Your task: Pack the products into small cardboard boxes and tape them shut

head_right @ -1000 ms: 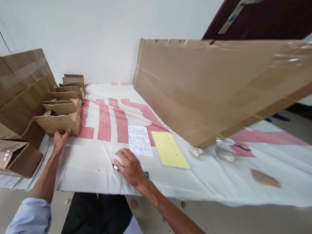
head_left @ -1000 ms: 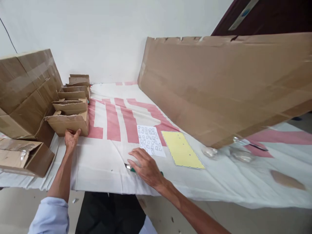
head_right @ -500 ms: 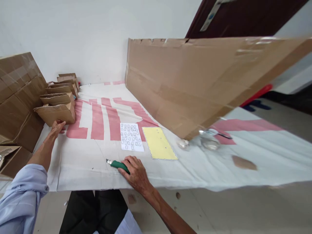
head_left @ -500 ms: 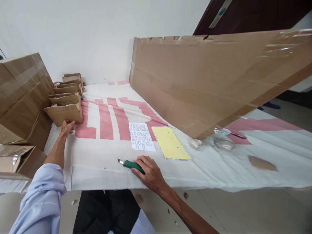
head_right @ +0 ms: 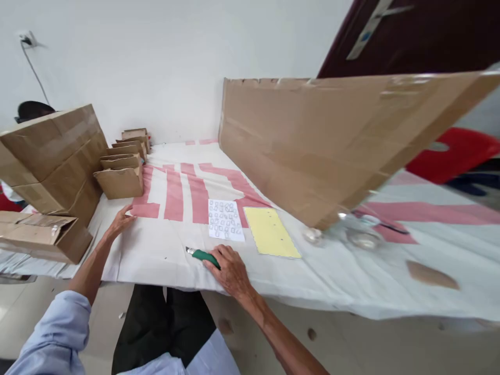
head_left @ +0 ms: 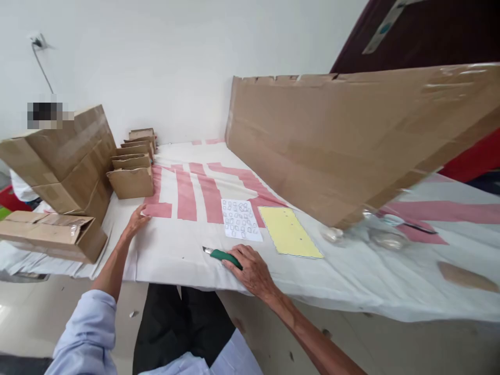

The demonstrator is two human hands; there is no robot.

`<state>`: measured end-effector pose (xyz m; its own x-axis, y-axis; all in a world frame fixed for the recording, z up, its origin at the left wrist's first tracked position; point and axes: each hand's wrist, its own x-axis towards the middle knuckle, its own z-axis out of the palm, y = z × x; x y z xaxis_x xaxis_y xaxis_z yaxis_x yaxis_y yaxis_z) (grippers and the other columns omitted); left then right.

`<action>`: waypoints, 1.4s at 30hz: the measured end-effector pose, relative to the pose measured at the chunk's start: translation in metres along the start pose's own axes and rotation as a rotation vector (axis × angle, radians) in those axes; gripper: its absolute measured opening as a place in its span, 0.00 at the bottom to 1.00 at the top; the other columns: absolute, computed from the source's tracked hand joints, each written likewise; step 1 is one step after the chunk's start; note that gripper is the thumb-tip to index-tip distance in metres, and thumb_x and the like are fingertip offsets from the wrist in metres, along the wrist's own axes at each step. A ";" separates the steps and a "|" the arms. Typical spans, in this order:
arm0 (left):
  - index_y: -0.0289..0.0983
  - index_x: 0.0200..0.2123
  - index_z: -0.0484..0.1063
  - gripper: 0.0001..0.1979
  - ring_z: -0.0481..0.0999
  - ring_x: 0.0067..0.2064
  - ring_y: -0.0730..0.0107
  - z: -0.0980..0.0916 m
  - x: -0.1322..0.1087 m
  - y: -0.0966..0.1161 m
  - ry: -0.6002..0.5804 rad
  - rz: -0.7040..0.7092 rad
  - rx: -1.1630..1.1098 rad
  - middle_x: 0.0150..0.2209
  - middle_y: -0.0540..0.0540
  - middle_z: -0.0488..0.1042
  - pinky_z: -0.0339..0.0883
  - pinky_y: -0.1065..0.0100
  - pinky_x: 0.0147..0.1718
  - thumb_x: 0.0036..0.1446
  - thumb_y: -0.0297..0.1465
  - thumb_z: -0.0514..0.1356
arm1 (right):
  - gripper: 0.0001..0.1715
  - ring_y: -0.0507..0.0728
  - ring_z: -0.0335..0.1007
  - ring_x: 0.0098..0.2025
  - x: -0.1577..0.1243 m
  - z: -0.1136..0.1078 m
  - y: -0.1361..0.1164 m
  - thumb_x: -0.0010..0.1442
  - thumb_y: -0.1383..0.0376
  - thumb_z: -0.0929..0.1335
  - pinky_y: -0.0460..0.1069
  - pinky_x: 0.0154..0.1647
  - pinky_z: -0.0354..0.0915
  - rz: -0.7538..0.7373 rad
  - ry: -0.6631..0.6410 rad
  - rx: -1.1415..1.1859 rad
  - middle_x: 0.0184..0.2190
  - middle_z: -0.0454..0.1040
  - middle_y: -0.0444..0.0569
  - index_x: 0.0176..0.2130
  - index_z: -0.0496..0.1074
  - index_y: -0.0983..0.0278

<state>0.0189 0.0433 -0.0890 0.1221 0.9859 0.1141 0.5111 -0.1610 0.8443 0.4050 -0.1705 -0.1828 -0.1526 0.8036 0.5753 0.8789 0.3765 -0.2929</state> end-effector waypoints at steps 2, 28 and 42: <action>0.34 0.62 0.75 0.33 0.81 0.37 0.64 0.000 -0.025 0.001 0.001 0.041 0.035 0.60 0.33 0.78 0.75 0.67 0.32 0.53 0.36 0.73 | 0.17 0.63 0.73 0.44 -0.003 0.003 0.003 0.76 0.55 0.65 0.56 0.45 0.66 -0.017 0.015 0.004 0.40 0.78 0.53 0.43 0.78 0.60; 0.37 0.58 0.74 0.22 0.67 0.67 0.38 -0.126 -0.205 0.031 0.734 0.215 0.585 0.60 0.31 0.72 0.59 0.38 0.69 0.64 0.39 0.63 | 0.20 0.64 0.73 0.43 -0.007 0.018 0.010 0.74 0.52 0.64 0.56 0.44 0.66 -0.047 0.030 -0.022 0.38 0.78 0.54 0.39 0.78 0.59; 0.35 0.64 0.70 0.34 0.57 0.75 0.32 -0.156 -0.200 0.009 0.541 -0.046 0.819 0.73 0.26 0.64 0.57 0.35 0.69 0.59 0.45 0.67 | 0.22 0.64 0.73 0.43 -0.006 0.020 0.011 0.74 0.51 0.63 0.56 0.45 0.67 -0.037 0.016 -0.014 0.38 0.78 0.54 0.39 0.78 0.60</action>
<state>-0.1334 -0.1484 -0.0230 -0.2146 0.8465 0.4872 0.9625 0.0984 0.2530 0.4066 -0.1617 -0.2046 -0.1777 0.7820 0.5975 0.8789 0.3992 -0.2611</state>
